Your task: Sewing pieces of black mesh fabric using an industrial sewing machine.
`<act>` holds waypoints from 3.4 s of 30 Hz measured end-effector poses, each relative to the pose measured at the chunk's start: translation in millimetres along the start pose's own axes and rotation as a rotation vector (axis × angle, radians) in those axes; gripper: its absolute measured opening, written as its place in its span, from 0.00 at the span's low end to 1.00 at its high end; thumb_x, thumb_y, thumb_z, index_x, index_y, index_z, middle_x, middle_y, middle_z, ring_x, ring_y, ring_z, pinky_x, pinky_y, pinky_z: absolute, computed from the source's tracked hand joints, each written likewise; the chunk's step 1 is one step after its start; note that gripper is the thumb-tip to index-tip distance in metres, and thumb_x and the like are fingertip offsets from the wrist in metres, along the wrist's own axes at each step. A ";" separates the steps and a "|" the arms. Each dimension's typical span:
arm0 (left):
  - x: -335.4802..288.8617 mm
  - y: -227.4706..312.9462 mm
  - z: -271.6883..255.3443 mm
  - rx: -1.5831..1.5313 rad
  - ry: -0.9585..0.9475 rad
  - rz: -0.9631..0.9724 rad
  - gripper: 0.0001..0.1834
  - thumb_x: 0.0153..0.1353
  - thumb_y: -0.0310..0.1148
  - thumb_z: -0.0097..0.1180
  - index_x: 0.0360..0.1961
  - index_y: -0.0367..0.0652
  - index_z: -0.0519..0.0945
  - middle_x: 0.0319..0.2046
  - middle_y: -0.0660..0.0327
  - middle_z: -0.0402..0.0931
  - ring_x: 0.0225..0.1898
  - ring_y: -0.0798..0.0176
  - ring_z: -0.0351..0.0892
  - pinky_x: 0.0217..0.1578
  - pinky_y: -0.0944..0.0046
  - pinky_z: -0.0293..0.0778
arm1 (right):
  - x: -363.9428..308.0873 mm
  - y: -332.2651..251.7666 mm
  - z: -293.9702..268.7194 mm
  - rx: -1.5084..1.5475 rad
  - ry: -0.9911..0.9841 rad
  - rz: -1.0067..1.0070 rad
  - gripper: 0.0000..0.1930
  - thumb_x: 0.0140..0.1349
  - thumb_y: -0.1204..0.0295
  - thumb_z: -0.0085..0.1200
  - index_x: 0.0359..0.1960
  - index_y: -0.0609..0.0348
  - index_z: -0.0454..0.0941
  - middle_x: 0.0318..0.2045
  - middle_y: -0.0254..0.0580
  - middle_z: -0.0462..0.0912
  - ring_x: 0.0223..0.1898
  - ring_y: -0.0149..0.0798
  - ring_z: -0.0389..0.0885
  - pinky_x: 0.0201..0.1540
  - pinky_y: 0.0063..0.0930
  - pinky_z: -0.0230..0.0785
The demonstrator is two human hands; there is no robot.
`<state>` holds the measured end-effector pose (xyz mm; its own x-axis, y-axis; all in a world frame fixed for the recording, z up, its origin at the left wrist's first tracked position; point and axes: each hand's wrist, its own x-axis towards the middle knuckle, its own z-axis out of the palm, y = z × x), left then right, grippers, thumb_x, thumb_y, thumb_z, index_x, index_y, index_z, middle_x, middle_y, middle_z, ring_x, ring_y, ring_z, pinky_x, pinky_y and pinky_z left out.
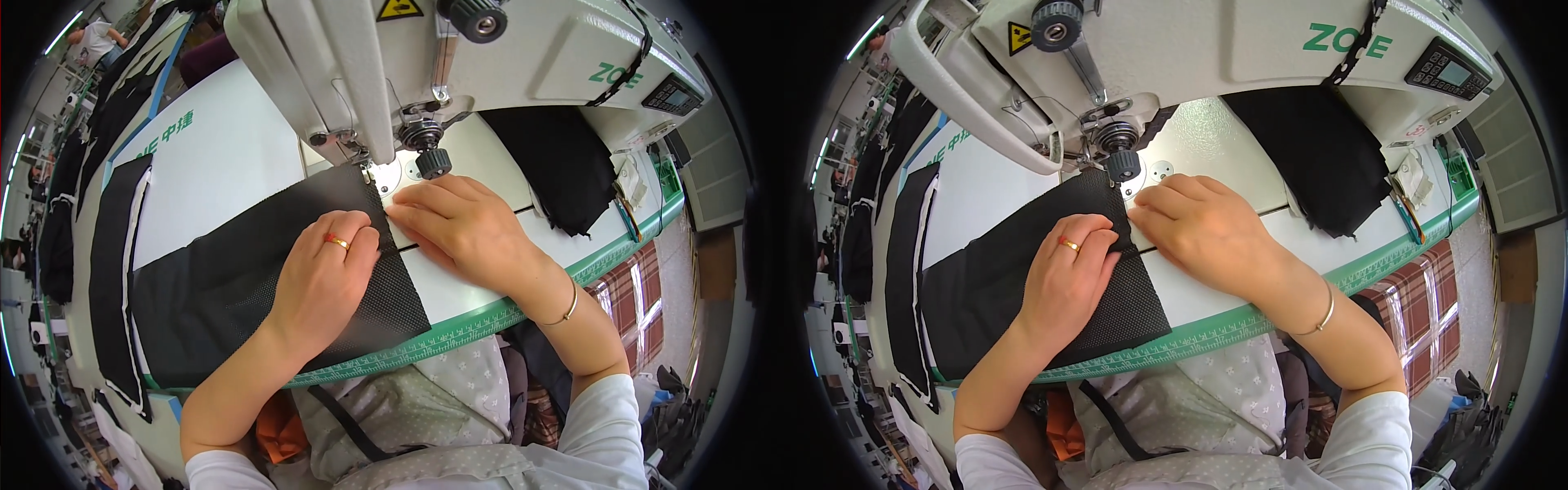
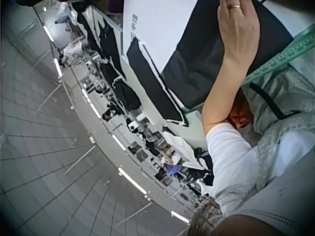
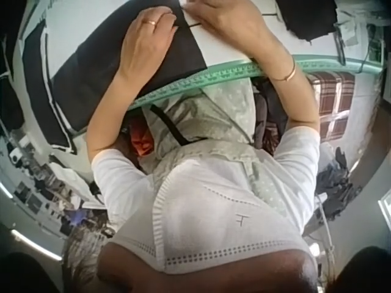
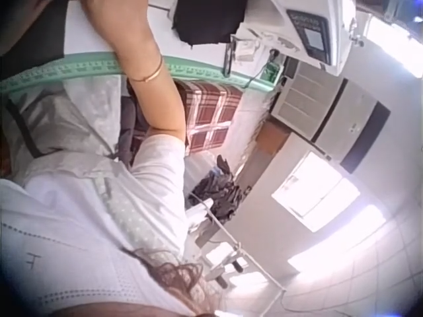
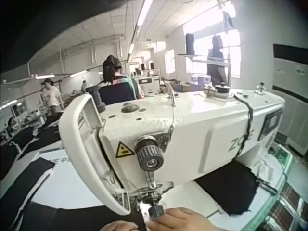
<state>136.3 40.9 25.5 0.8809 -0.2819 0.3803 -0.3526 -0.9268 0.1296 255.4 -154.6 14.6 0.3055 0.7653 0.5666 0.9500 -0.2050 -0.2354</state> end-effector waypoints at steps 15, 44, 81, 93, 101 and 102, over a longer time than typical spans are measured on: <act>-12.7 -7.5 -13.0 0.032 -0.122 -0.015 0.32 0.60 0.37 0.64 0.66 0.38 0.74 0.66 0.57 0.72 0.68 0.56 0.71 0.66 0.49 0.64 | 5.0 -5.2 -0.7 -0.039 -0.027 -0.031 0.14 0.56 0.71 0.65 0.45 0.55 0.85 0.46 0.34 0.83 0.50 0.39 0.81 0.53 0.33 0.75; 5.5 -32.2 4.3 0.070 -0.071 -0.058 0.36 0.61 0.42 0.67 0.67 0.41 0.71 0.69 0.57 0.69 0.68 0.56 0.69 0.66 0.45 0.65 | 2.5 -6.6 1.2 -0.148 -0.105 0.098 0.19 0.54 0.69 0.68 0.49 0.54 0.81 0.50 0.39 0.80 0.58 0.46 0.75 0.67 0.45 0.65; -11.6 -22.1 -16.1 0.038 -0.205 -0.013 0.39 0.57 0.45 0.68 0.70 0.53 0.70 0.72 0.60 0.64 0.74 0.53 0.60 0.70 0.38 0.56 | -38.8 -65.8 -24.5 -0.081 -0.364 0.115 0.36 0.57 0.51 0.65 0.65 0.54 0.75 0.68 0.37 0.72 0.70 0.44 0.68 0.69 0.74 0.52; -6.2 -28.5 -6.0 0.083 -0.137 -0.030 0.33 0.61 0.47 0.66 0.67 0.55 0.75 0.70 0.63 0.68 0.69 0.52 0.65 0.65 0.34 0.60 | -29.0 -46.9 -31.2 -0.087 -0.405 0.098 0.37 0.57 0.50 0.65 0.66 0.52 0.74 0.69 0.34 0.71 0.71 0.42 0.67 0.69 0.76 0.52; -114.0 37.0 -32.6 -0.619 0.196 -0.123 0.12 0.56 0.24 0.56 0.41 0.36 0.85 0.38 0.53 0.85 0.35 0.48 0.86 0.36 0.56 0.82 | -131.2 -88.7 -64.2 0.276 0.210 0.210 0.05 0.62 0.78 0.54 0.36 0.63 0.82 0.34 0.49 0.86 0.36 0.47 0.84 0.49 0.45 0.79; -136.1 55.2 -27.6 -0.675 0.198 -0.174 0.11 0.60 0.27 0.54 0.39 0.37 0.86 0.37 0.53 0.85 0.33 0.50 0.86 0.35 0.56 0.82 | -151.6 -100.4 -54.1 0.330 0.317 0.410 0.05 0.63 0.81 0.50 0.34 0.66 0.79 0.31 0.49 0.84 0.34 0.46 0.82 0.47 0.42 0.78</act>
<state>-11.8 35.0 6.2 0.8907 -0.0351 0.4532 -0.3872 -0.5810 0.7159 117.2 -283.1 -5.0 0.6945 0.4347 0.5734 0.6965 -0.2060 -0.6874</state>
